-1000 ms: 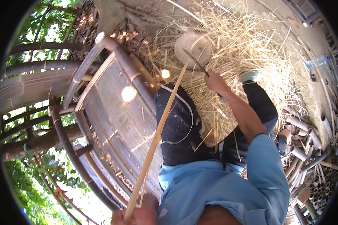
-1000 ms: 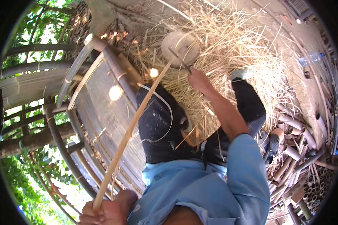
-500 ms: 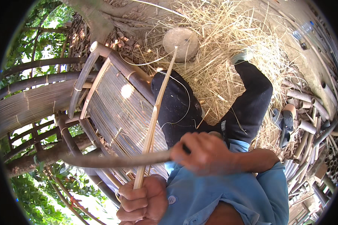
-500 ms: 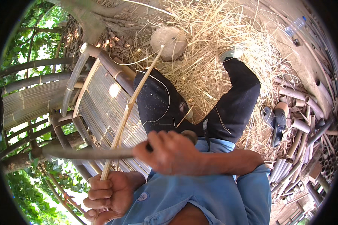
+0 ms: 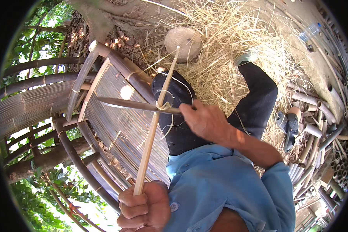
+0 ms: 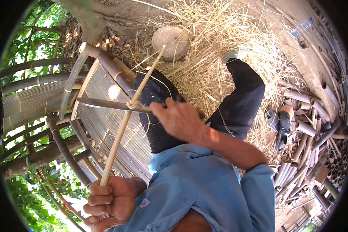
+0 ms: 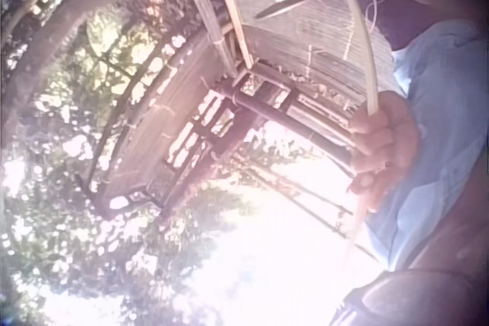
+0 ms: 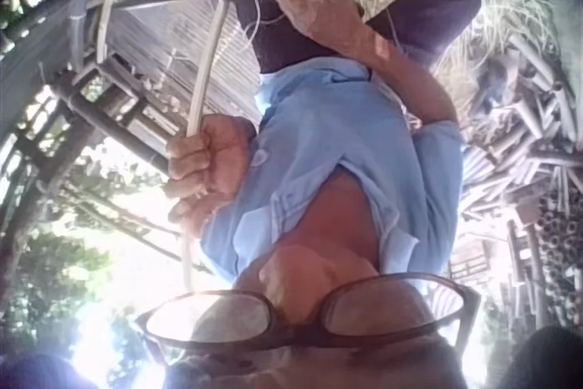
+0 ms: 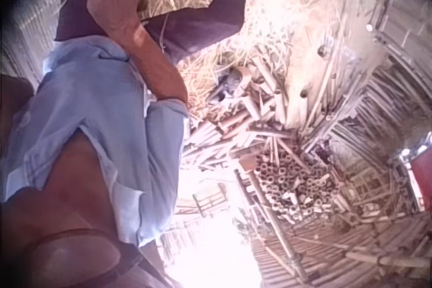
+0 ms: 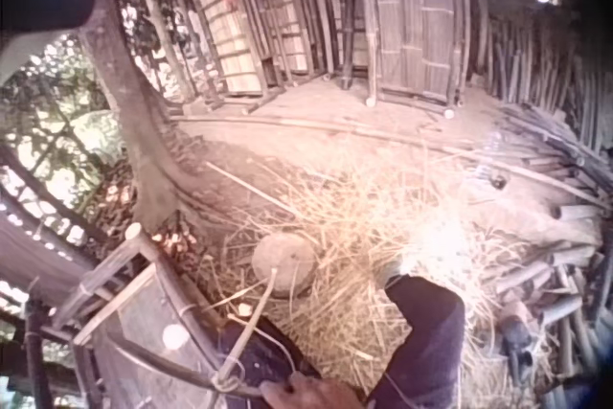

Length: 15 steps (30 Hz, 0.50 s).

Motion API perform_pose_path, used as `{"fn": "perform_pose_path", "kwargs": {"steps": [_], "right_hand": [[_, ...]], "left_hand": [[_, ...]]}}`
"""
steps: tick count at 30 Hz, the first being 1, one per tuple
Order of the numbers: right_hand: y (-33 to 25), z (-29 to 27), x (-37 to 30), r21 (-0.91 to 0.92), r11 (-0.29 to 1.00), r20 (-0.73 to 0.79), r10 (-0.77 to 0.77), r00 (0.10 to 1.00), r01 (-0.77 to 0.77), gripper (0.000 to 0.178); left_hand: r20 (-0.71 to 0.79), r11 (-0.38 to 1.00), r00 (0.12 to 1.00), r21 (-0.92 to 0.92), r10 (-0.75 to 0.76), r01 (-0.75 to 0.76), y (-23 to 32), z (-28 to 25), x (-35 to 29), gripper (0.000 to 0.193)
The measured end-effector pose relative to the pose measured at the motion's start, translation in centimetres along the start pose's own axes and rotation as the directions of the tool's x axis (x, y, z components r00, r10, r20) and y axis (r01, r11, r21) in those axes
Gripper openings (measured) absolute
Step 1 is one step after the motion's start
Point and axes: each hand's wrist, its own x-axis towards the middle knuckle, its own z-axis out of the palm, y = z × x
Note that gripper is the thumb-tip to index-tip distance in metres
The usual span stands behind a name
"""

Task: The person shaves a long strip of bamboo with a machete, sliding the blade along the length of the wood to smooth it.

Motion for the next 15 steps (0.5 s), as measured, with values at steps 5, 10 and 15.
{"fn": "perform_pose_path", "kwargs": {"steps": [5,10,15], "right_hand": [[-3.8,-1.2,-2.5,0.087,0.967,0.0,-0.239,0.971,0.238,0.012],[8.1,6.6,1.7,-0.057,0.991,0.08,0.129,0.988,-0.124,0.009],[15.3,13.1,5.9,-0.006,0.982,0.154,0.188,0.97,-0.189,0.016]], "left_hand": [[0.05,0.999,0.998,0.031,0.043,-0.045,-1.0,-1.3,-0.4,0.045],[0.104,0.995,0.993,-0.089,0.058,-0.049,-2.0,-0.2,0.0,0.047],[0.162,0.998,0.986,-0.041,0.049,-0.043,-1.8,-1.6,1.6,0.045]]}}
